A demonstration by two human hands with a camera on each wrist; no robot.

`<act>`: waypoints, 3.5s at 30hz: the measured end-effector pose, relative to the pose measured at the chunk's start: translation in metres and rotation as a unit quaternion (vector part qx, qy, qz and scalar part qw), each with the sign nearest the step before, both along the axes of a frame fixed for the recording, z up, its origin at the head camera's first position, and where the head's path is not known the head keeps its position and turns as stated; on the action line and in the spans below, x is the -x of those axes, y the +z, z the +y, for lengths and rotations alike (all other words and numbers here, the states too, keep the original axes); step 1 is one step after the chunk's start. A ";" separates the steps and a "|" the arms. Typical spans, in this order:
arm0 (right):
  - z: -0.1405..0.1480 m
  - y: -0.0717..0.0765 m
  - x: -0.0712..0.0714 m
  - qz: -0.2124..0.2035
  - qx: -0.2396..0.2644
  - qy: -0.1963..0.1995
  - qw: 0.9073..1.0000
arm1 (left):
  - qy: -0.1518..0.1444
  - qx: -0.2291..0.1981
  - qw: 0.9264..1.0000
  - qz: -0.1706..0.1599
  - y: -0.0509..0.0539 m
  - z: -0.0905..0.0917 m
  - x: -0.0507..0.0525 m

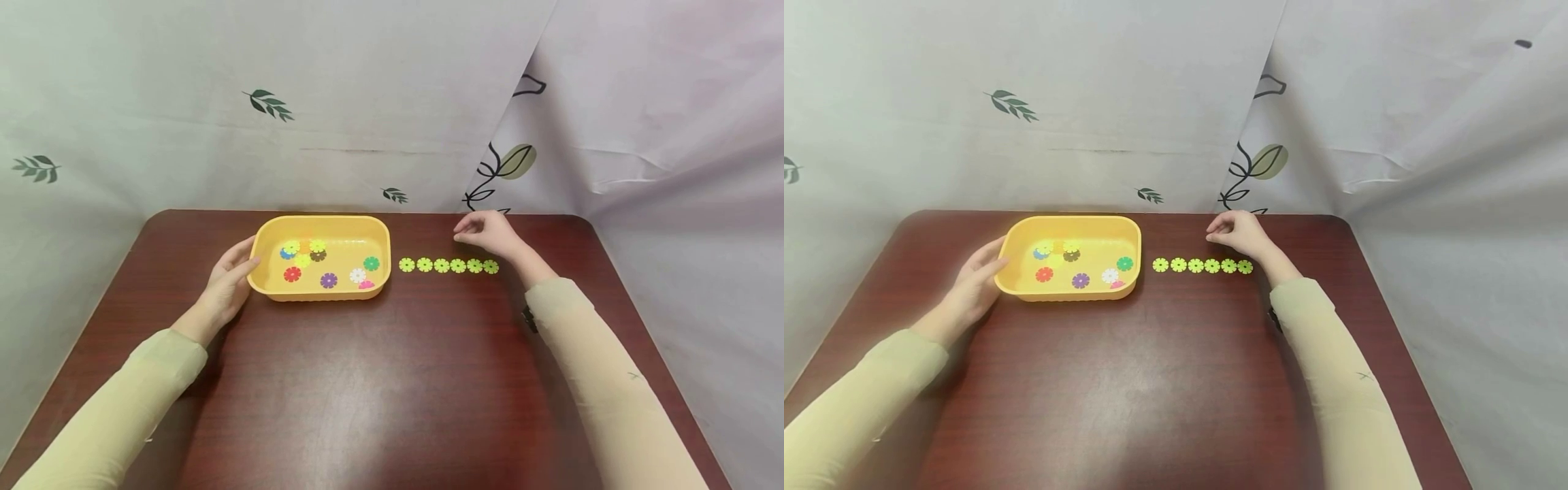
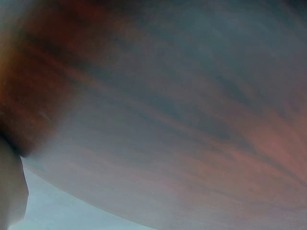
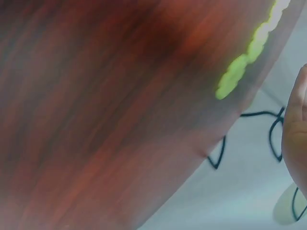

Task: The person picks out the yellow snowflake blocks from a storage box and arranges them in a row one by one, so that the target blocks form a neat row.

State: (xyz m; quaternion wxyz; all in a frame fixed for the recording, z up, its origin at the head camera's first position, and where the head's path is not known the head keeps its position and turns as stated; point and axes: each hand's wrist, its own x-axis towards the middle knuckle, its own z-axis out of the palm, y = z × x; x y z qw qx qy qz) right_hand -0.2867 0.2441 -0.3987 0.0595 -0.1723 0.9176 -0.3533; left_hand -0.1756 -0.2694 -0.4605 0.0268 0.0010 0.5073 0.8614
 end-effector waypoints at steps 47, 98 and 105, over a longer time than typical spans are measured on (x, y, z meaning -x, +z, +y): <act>-0.187 0.008 -0.011 -0.017 0.106 0.137 0.985 | 0.002 -0.011 1.000 0.001 0.002 -0.001 -0.002; -0.256 -0.015 0.004 0.046 -0.120 0.269 0.955 | 0.014 0.024 0.999 -0.018 0.003 0.001 -0.001; -0.258 -0.016 0.003 0.052 -0.127 0.274 0.952 | 0.012 0.026 1.000 -0.008 0.001 0.000 -0.001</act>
